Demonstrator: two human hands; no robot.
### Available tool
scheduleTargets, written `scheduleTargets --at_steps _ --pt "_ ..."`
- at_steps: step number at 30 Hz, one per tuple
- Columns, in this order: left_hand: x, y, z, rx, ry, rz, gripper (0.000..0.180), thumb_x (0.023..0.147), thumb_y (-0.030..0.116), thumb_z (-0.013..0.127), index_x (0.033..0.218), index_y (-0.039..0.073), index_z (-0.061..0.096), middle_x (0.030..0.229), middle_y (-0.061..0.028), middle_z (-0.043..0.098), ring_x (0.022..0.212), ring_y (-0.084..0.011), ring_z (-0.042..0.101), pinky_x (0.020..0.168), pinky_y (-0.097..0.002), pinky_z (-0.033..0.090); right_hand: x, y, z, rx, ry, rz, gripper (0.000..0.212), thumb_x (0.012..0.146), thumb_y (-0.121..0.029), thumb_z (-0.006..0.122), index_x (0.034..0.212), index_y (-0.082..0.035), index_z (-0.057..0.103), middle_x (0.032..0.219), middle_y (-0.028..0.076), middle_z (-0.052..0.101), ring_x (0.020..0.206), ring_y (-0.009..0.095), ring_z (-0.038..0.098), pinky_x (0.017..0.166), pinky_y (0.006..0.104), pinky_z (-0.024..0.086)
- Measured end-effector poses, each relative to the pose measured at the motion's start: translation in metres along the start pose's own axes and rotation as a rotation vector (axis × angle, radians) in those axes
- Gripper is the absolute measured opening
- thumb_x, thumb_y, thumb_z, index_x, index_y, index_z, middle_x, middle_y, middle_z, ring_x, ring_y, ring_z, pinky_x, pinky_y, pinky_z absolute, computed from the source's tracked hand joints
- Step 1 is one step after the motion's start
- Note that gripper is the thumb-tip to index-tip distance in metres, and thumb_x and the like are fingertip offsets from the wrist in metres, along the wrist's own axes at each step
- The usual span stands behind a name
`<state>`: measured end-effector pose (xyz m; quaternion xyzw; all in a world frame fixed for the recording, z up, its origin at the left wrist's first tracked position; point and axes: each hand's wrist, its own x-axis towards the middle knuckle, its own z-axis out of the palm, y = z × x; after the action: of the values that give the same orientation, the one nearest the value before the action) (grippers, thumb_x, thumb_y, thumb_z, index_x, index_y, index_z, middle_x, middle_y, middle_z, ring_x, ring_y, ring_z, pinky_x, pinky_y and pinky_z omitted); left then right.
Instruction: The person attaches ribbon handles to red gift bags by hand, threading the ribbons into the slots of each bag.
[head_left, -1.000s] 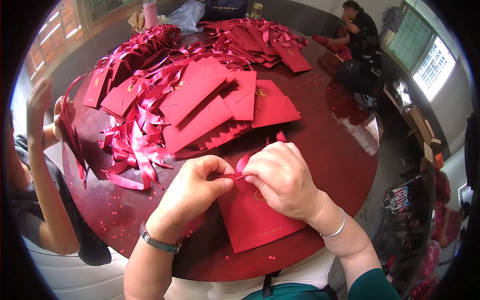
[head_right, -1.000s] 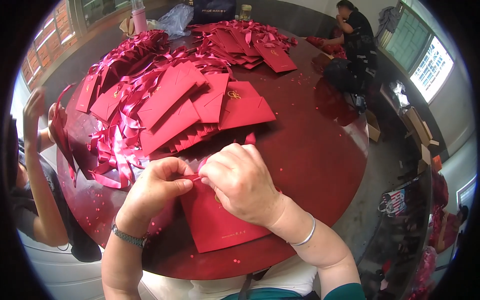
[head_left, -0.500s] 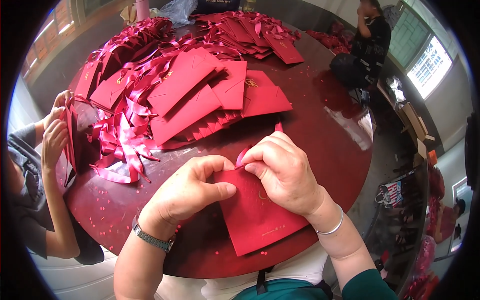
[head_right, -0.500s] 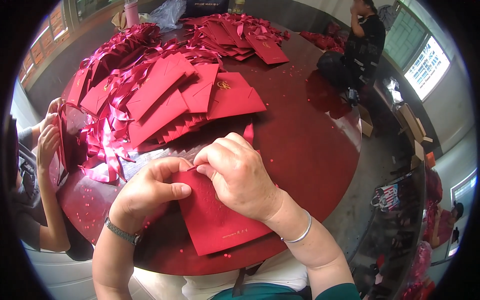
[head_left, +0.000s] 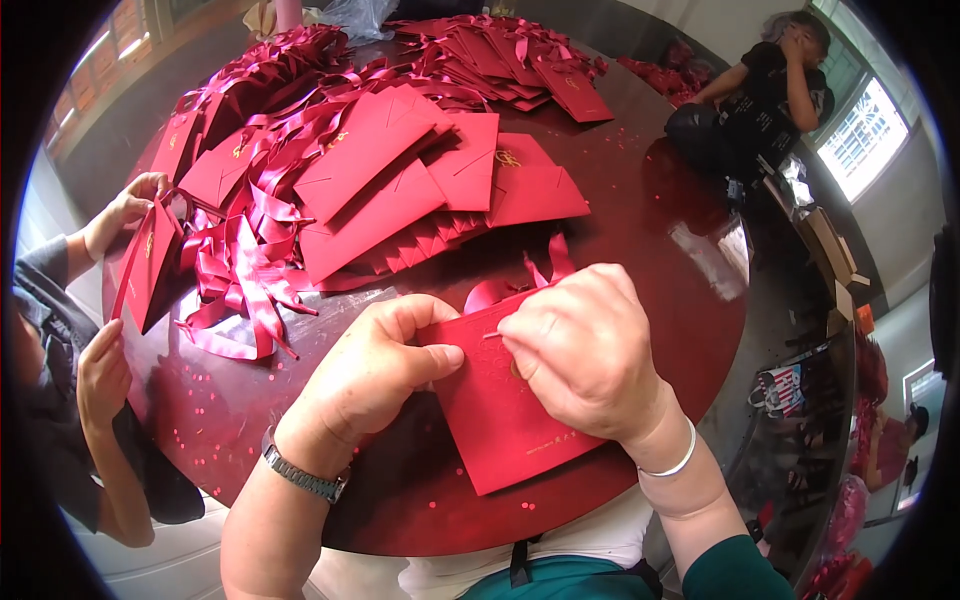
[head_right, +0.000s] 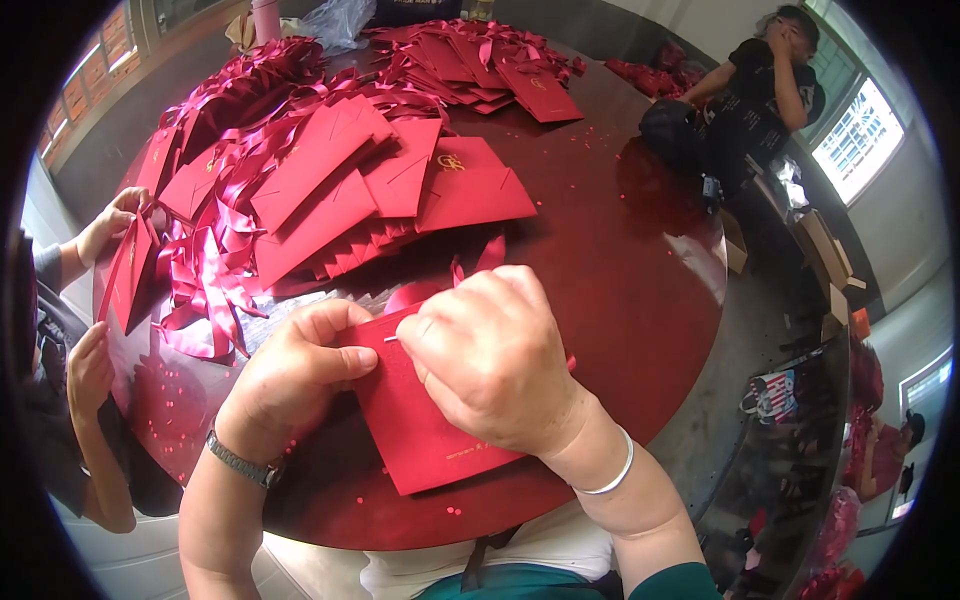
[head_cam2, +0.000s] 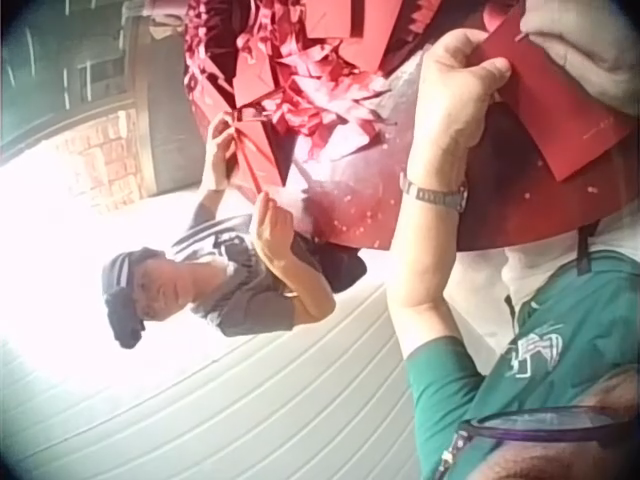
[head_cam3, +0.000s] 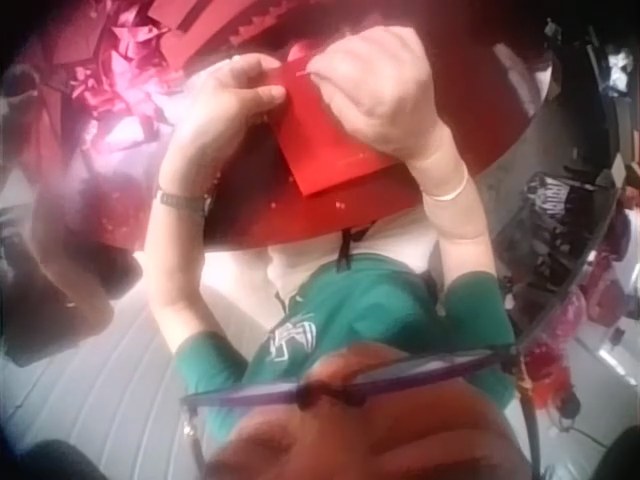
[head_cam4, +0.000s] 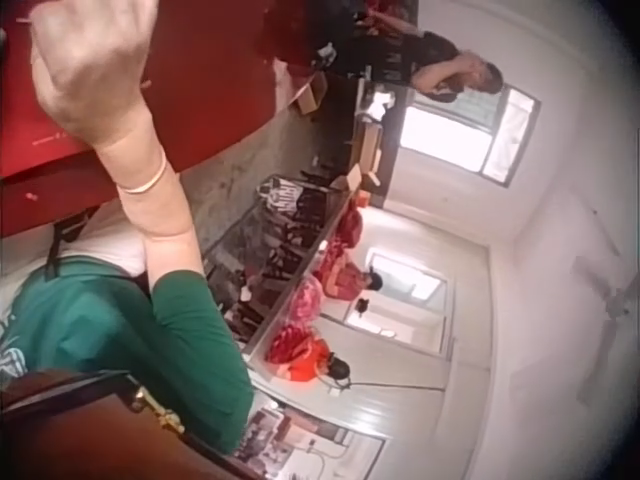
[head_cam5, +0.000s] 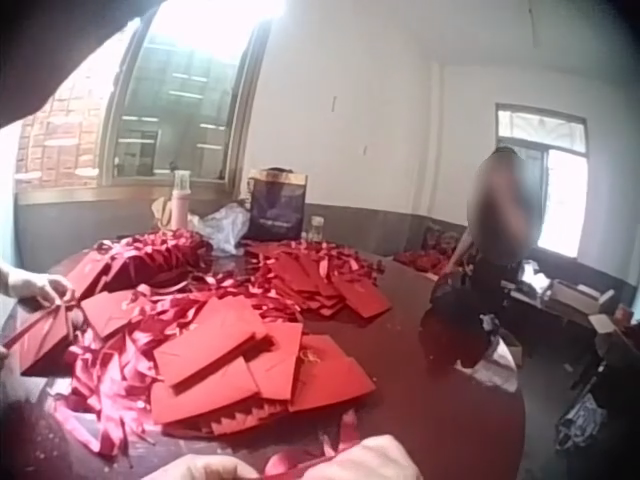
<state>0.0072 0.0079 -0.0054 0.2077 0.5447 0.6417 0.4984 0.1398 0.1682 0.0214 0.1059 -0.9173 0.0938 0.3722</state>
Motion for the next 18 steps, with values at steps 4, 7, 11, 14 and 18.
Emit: scheduleTargets --at_steps 4,7,11,14,18 --pt "0.004 -0.003 -0.001 0.068 0.007 0.022 0.014 0.084 0.000 0.065 0.098 0.000 0.065 0.084 -0.0021 0.066 0.077 -0.0095 0.060 0.071 -0.0245 0.050 -0.004 0.001 0.006 -0.007 -0.064 0.021 0.018 0.065 -0.003 0.076 0.079 -0.009 0.066 0.070 0.002 0.062 0.063 0.019 0.056 0.066 0.0332 0.041" --pt "0.000 -0.004 -0.001 0.116 0.013 0.019 0.014 0.083 -0.001 0.065 0.097 -0.001 0.066 0.084 -0.0027 0.067 0.076 -0.0094 0.061 0.071 -0.0245 0.050 -0.005 0.001 0.008 0.023 -0.047 0.007 0.020 0.064 -0.002 0.076 0.079 -0.009 0.065 0.070 0.002 0.061 0.063 0.019 0.056 0.065 0.0327 0.041" --pt "0.001 -0.003 0.002 0.125 0.028 0.004 0.015 0.083 -0.001 0.065 0.098 -0.001 0.067 0.084 -0.0030 0.067 0.075 -0.0093 0.061 0.070 -0.0247 0.050 -0.003 0.003 0.007 0.032 -0.045 -0.009 0.020 0.063 -0.001 0.076 0.078 -0.009 0.064 0.069 0.002 0.060 0.062 0.020 0.055 0.065 0.0329 0.041" --pt "0.000 -0.002 0.004 0.101 0.051 0.025 0.017 0.082 0.000 0.066 0.099 -0.001 0.067 0.085 -0.0034 0.068 0.075 -0.0093 0.061 0.071 -0.0250 0.050 -0.003 0.006 0.010 0.039 -0.022 -0.024 0.020 0.063 0.000 0.076 0.077 -0.008 0.064 0.068 0.002 0.059 0.061 0.020 0.054 0.064 0.0335 0.041" --pt "-0.006 0.004 0.009 0.206 0.106 0.074 0.022 0.082 0.001 0.066 0.104 -0.002 0.068 0.088 -0.0056 0.069 0.079 -0.0102 0.062 0.073 -0.0258 0.051 -0.004 0.000 0.012 0.047 -0.025 0.018 0.019 0.064 0.001 0.074 0.076 -0.008 0.063 0.067 0.003 0.059 0.060 0.021 0.055 0.064 0.0345 0.042"
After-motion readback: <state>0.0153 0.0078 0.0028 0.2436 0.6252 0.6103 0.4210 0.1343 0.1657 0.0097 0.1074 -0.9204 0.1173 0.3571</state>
